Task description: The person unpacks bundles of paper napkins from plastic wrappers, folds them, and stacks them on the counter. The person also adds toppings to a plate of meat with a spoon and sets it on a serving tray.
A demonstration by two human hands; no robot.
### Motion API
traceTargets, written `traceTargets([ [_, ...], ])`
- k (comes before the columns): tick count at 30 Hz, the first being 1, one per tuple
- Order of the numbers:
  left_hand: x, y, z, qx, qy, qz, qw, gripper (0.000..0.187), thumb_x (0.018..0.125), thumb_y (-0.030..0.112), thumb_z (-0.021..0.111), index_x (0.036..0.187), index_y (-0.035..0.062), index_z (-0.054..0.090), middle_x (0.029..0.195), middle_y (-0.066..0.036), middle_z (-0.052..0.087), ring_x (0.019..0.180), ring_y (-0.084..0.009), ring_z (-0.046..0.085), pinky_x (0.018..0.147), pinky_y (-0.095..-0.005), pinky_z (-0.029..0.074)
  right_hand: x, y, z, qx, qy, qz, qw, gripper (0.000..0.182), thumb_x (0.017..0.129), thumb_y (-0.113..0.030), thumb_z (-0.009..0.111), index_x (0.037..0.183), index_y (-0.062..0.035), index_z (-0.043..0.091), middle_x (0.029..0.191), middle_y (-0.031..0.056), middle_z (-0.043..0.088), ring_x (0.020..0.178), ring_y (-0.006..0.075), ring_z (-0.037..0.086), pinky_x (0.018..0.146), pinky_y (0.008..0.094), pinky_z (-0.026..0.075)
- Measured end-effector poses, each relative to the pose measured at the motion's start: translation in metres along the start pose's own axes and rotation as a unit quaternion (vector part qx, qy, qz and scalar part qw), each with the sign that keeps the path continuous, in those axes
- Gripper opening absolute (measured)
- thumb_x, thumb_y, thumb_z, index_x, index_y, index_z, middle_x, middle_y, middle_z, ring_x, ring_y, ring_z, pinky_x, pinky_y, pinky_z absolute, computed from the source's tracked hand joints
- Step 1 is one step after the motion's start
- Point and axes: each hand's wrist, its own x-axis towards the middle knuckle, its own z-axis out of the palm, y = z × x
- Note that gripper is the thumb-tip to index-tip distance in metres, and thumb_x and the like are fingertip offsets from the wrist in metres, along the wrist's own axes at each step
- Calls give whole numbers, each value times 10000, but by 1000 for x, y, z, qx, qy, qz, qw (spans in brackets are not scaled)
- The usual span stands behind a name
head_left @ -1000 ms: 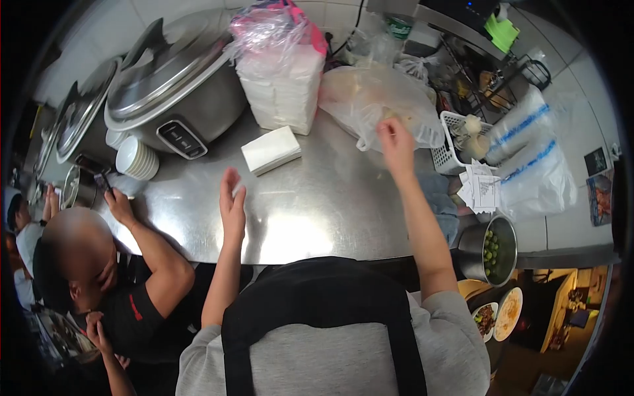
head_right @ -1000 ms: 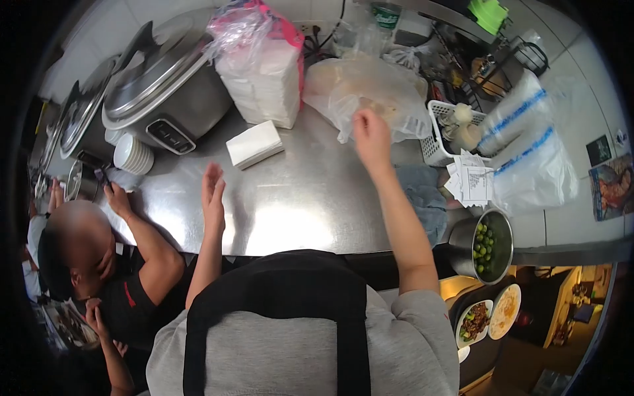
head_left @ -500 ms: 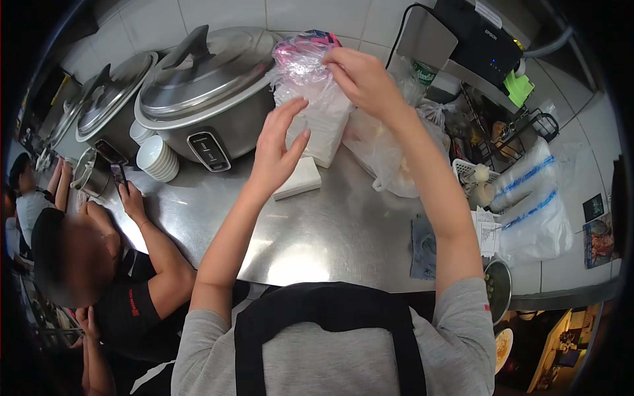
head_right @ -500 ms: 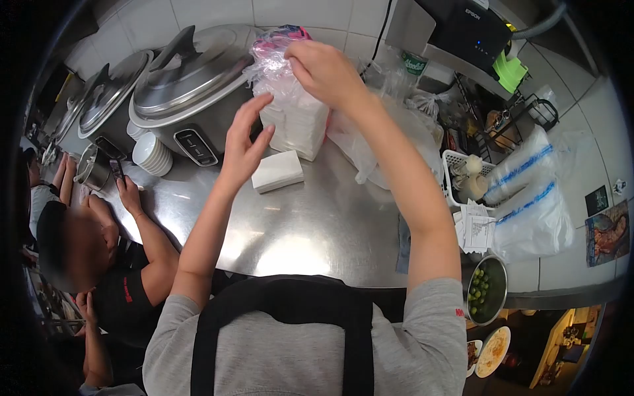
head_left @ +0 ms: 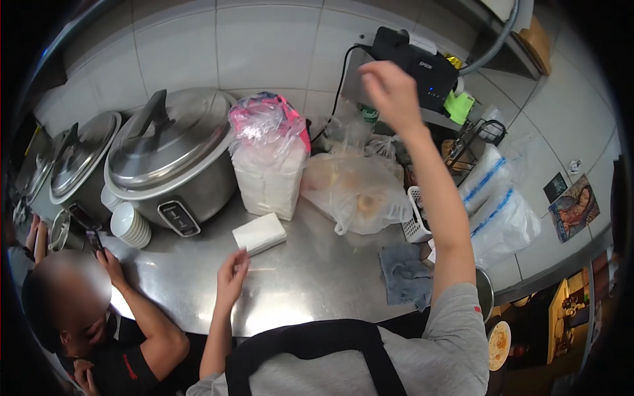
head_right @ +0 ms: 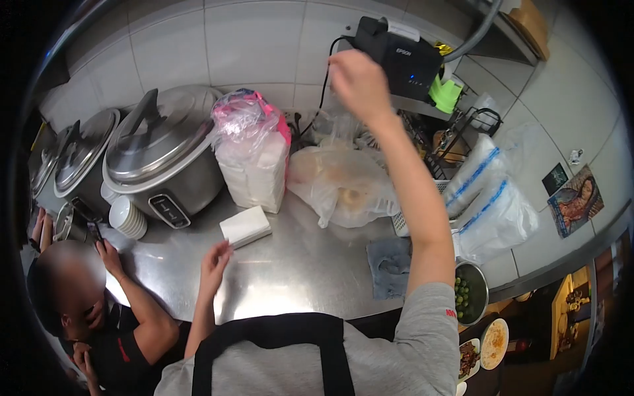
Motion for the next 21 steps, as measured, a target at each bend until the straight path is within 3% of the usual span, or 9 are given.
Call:
traceTargets([
  [2, -25, -11, 8, -26, -12, -55, 998, 314, 839, 63, 548, 1149, 12, 530, 994, -65, 618, 824, -92, 552, 724, -212, 436, 15, 28, -34, -5, 79, 106, 991, 155, 822, -73, 530, 935, -13, 618, 833, 85, 625, 740, 127, 587, 691, 252, 459],
  [3, -34, -15, 13, -40, -30, -84, 995, 321, 840, 57, 542, 1157, 15, 524, 967, -61, 617, 798, -80, 545, 692, -202, 432, 21, 59, -45, -49, 120, 89, 988, 203, 782, -107, 520, 933, 3, 600, 868, 154, 610, 775, 279, 599, 722, 347, 468],
  [4, -42, -19, 20, -87, -46, -97, 990, 316, 840, 55, 540, 1152, 9, 525, 934, -56, 613, 775, -83, 545, 673, -201, 437, 27, 80, -57, -81, 142, 102, 981, 240, 779, -103, 508, 976, 17, 576, 923, 171, 604, 842, 298, 592, 762, 353, 462],
  [6, -51, -13, 33, -65, -98, -142, 983, 315, 838, 50, 534, 1147, -6, 522, 889, -51, 607, 751, -85, 545, 655, -206, 445, 33, 121, -73, -154, 125, 121, 973, 331, 781, -107, 495, 1087, 14, 520, 1004, 192, 599, 956, 322, 577, 830, 387, 442],
  [8, -54, -30, 44, -84, -143, -128, 978, 328, 833, 49, 535, 1156, -4, 516, 848, -41, 598, 721, -88, 541, 645, -213, 447, 38, 145, -76, -144, 94, 255, 951, 380, 805, -164, 525, 1144, 6, 504, 1054, 178, 602, 994, 288, 581, 859, 344, 434],
  [10, -56, -33, 52, -80, -135, -123, 980, 315, 815, 49, 550, 1126, -3, 542, 772, -27, 588, 673, -82, 528, 616, -215, 440, 44, 156, -77, -150, 59, 295, 942, 413, 800, -196, 533, 1158, 7, 497, 1068, 183, 596, 1015, 296, 568, 876, 346, 423],
  [11, -56, -33, 53, 5, -141, -94, 986, 300, 805, 50, 561, 1101, -5, 559, 737, -24, 580, 643, -82, 519, 600, -216, 435, 46, 160, -77, -155, 22, 336, 929, 448, 794, -228, 541, 1172, 8, 490, 1083, 189, 590, 1036, 305, 556, 893, 348, 411],
  [12, -54, -32, 55, 90, -144, -64, 983, 286, 795, 51, 572, 1075, -6, 576, 702, -21, 572, 612, -82, 510, 584, -218, 430, 48, 164, -76, -154, 25, 333, 930, 448, 794, -228, 541, 1172, 8, 490, 1083, 189, 590, 1036, 305, 556, 893, 348, 411],
  [21, -54, -35, 56, 73, -103, -42, 991, 252, 789, 56, 577, 1030, -13, 593, 657, -27, 563, 573, -82, 505, 548, -222, 424, 55, 164, -64, -187, -13, 349, 918, 452, 753, -181, 491, 1149, 36, 510, 1050, 232, 586, 1040, 348, 541, 904, 385, 409],
])
